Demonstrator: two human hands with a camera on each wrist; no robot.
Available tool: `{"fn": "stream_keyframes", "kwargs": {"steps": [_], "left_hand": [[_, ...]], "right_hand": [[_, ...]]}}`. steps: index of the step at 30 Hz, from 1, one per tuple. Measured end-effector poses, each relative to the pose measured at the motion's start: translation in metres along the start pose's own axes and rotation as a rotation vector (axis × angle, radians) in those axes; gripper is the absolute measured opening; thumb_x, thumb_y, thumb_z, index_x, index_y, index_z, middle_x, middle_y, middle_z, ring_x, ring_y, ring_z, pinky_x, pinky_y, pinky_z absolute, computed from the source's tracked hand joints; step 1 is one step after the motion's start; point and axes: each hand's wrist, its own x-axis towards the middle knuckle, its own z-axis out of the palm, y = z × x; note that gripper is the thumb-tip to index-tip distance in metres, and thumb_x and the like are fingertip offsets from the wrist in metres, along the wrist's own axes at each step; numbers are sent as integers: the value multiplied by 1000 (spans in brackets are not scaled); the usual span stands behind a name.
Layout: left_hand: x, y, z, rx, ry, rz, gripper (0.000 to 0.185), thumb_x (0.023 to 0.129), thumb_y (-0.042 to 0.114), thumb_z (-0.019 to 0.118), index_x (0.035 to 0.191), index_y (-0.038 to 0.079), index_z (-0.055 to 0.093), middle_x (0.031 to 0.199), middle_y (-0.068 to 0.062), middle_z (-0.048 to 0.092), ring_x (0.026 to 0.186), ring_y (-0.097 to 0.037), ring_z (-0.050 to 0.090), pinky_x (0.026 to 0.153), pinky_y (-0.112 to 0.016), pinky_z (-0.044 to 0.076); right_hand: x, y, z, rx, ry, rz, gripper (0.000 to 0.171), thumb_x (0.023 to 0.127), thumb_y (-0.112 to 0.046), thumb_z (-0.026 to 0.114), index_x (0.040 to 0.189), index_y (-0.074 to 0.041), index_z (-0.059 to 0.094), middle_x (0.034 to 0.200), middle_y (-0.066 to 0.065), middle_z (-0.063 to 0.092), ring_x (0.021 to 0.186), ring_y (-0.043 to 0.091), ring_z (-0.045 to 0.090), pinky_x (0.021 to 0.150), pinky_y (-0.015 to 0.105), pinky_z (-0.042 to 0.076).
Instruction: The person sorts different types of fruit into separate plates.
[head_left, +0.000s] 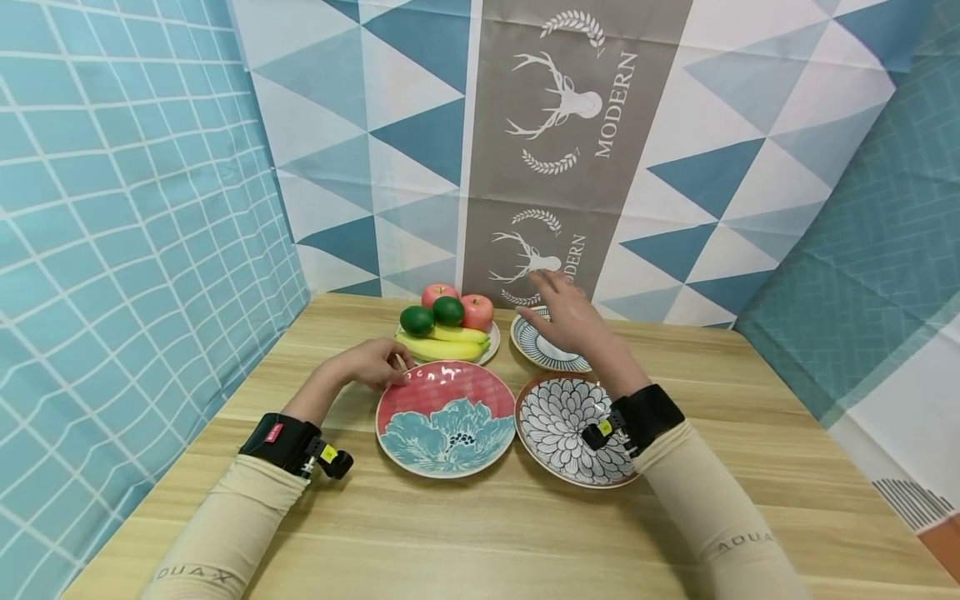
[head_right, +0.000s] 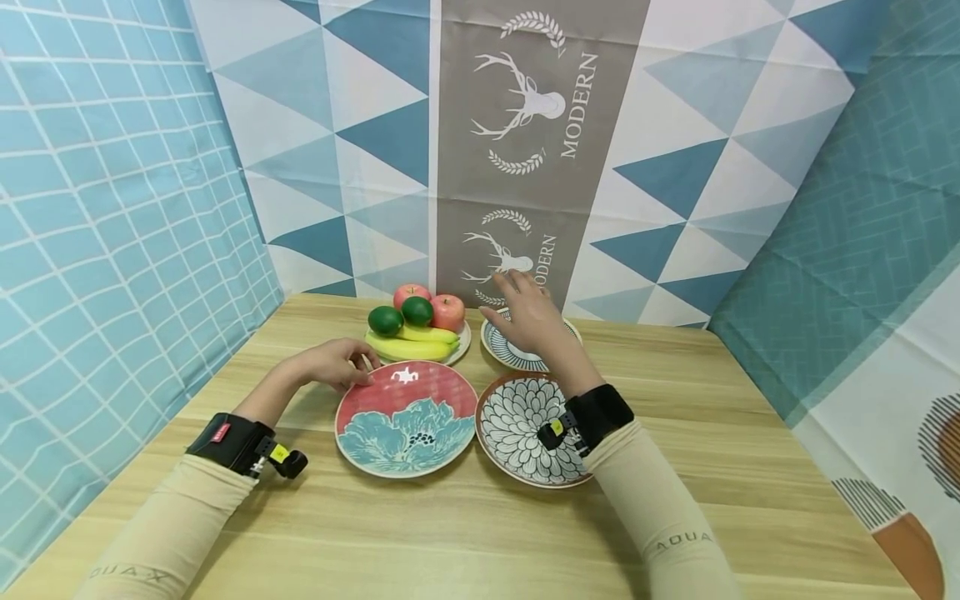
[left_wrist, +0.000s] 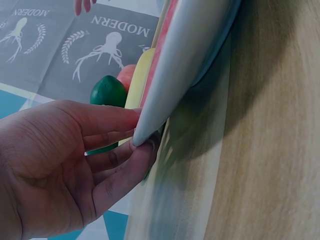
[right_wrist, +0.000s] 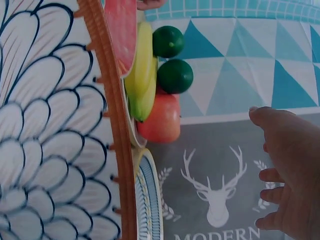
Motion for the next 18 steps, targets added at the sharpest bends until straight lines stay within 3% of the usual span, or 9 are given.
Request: {"fn": "stream_keyframes", "kwargs": {"steps": [18], "left_hand": [[2, -3, 1, -5, -3, -23, 25, 99, 11, 73, 121, 0, 69, 95, -13, 67, 72, -17, 62, 65, -30, 59]], "right_hand": [[32, -49, 33, 4, -59, -85, 71, 109, -49, 52, 169, -18, 28, 172, 18, 26, 157, 41, 25, 123, 64, 26]]}}
